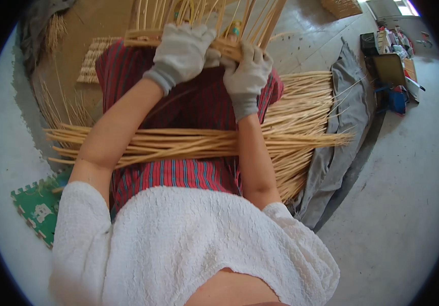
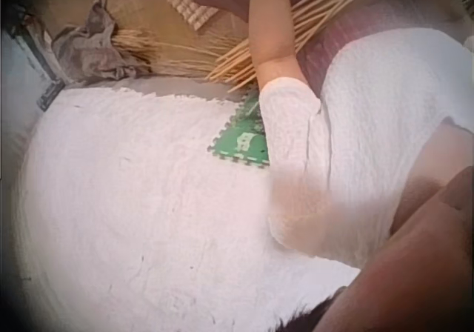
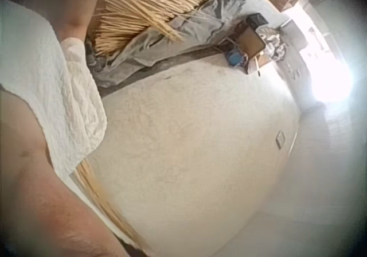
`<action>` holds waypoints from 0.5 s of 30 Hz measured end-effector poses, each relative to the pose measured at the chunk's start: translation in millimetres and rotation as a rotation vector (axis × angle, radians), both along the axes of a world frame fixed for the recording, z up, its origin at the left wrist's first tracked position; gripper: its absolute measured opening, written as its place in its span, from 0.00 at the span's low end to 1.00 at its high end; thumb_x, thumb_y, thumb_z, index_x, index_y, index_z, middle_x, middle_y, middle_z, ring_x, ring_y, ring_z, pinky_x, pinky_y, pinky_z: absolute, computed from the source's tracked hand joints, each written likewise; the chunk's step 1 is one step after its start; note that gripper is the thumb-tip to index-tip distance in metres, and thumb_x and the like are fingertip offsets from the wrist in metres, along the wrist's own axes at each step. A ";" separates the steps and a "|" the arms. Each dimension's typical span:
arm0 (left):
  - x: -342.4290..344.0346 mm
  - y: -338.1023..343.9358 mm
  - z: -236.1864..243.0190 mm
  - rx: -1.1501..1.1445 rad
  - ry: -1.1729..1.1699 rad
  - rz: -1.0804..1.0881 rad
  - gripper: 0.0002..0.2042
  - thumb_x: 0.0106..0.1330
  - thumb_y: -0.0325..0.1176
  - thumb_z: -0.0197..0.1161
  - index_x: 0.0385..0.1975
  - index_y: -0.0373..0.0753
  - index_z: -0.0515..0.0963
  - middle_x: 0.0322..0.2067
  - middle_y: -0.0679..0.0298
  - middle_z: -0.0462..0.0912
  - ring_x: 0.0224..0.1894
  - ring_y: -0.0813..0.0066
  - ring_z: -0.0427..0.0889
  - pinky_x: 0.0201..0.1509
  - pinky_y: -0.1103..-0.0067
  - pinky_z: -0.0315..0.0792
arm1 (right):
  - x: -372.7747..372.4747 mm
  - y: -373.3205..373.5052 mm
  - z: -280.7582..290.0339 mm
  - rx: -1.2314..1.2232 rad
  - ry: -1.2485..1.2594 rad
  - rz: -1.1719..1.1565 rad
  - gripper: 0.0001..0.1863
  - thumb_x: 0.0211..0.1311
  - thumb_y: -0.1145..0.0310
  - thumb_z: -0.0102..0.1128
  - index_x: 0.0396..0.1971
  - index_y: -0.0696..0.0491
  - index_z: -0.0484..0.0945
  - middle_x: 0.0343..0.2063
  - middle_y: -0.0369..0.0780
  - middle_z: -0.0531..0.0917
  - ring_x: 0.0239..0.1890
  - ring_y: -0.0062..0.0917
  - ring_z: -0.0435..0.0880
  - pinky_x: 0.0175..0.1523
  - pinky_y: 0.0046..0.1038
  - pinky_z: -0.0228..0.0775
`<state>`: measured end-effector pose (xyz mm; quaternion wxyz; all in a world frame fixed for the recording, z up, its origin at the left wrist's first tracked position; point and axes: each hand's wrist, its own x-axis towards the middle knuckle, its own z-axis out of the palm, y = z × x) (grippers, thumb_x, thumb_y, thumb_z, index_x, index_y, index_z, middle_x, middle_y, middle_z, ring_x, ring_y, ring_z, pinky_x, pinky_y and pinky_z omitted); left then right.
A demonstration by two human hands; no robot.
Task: The person weaves a basket by hand, interlacing thin bamboo strips through a vertical frame. They use pliers to cut excess material and a tape measure to check dimensions, continuing the weaving process on the floor.
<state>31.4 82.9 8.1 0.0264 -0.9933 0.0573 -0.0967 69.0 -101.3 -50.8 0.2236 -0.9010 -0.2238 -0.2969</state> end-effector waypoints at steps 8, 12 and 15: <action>-64.8 -19.7 -54.4 -0.231 -0.115 0.007 0.33 0.65 0.59 0.65 0.66 0.46 0.74 0.52 0.66 0.85 0.52 0.63 0.82 0.59 0.62 0.65 | -42.4 -49.3 8.3 -0.007 0.286 0.258 0.30 0.50 0.59 0.79 0.55 0.50 0.82 0.53 0.42 0.83 0.58 0.44 0.78 0.67 0.44 0.67; -67.9 -18.2 -69.3 -0.312 -0.158 -0.004 0.40 0.60 0.56 0.71 0.73 0.49 0.68 0.52 0.67 0.85 0.52 0.65 0.82 0.66 0.57 0.62 | -37.8 -95.8 3.3 0.597 0.377 0.267 0.25 0.70 0.69 0.68 0.65 0.53 0.75 0.59 0.43 0.80 0.61 0.33 0.80 0.64 0.34 0.77; -69.9 -27.8 -65.8 -0.322 -0.177 0.000 0.44 0.57 0.52 0.75 0.75 0.51 0.64 0.55 0.67 0.83 0.57 0.67 0.80 0.73 0.53 0.58 | -17.0 -124.1 -0.5 0.998 0.809 0.334 0.22 0.77 0.68 0.60 0.66 0.57 0.73 0.56 0.43 0.81 0.57 0.27 0.82 0.62 0.30 0.79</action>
